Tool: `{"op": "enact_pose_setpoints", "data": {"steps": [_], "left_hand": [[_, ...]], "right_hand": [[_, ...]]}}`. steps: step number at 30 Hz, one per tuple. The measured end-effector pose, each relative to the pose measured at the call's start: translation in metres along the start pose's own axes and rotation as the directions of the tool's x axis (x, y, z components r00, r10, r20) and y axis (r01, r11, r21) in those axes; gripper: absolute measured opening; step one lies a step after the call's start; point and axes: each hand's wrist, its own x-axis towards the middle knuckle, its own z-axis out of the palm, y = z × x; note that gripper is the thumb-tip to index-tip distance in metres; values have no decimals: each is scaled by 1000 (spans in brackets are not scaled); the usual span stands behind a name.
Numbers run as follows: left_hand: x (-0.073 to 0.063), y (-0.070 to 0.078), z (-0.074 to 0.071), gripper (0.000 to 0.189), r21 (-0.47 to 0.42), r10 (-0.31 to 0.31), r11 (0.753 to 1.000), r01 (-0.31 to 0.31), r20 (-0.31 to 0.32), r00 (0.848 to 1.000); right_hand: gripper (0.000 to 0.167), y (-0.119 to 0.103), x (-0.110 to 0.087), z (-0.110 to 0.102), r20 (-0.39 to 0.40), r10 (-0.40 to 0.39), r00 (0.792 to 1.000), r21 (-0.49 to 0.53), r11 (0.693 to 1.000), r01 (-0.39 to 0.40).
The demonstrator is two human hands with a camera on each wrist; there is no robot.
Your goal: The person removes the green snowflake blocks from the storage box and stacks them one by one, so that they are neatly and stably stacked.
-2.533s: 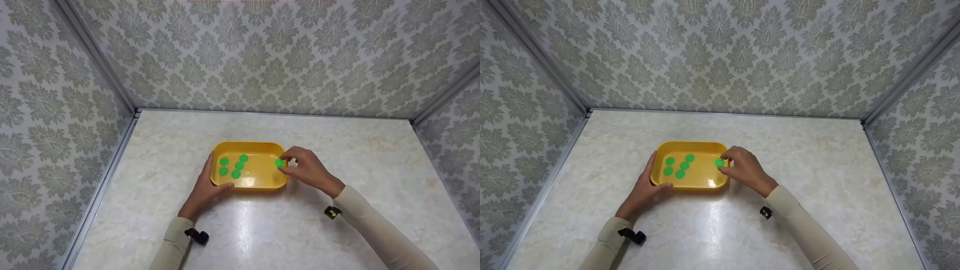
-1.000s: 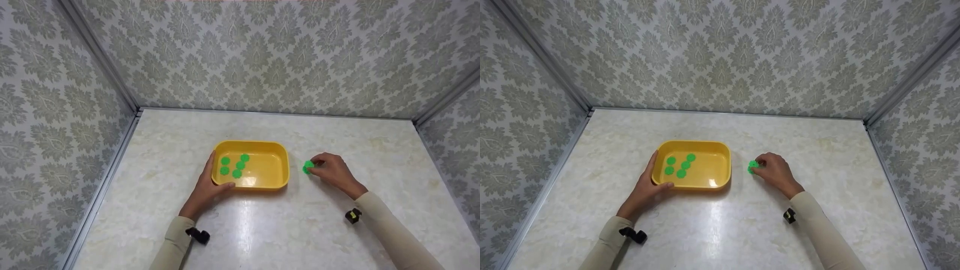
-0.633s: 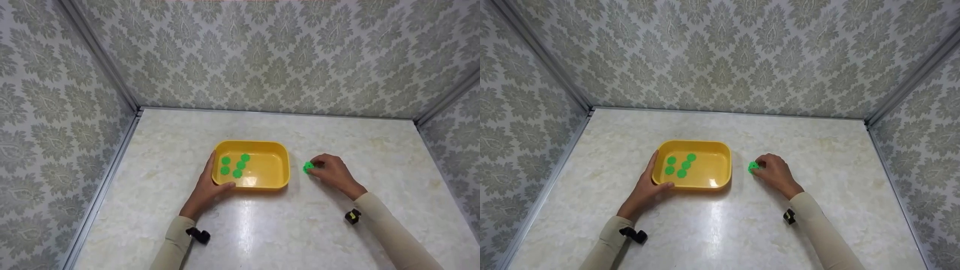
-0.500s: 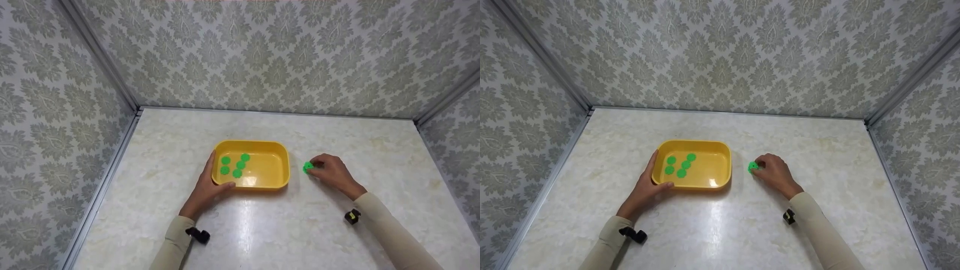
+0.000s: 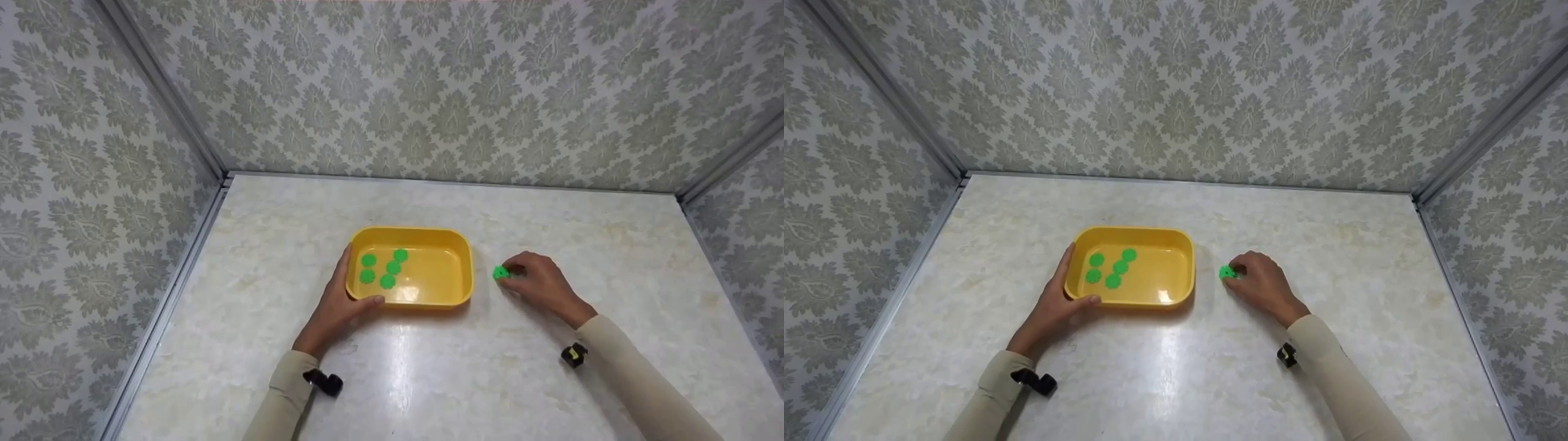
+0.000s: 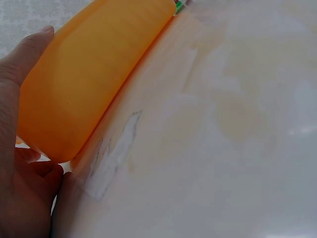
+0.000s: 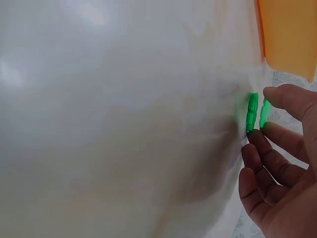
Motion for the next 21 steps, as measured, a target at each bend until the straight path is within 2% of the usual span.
{"op": "enact_pose_setpoints", "data": {"steps": [21], "left_hand": [[1, 1, 1, 129, -21, -5, 1000, 5, -2, 1000]], "right_hand": [[24, 0, 0, 1, -15, 16, 1000, -62, 998, -17]]}}
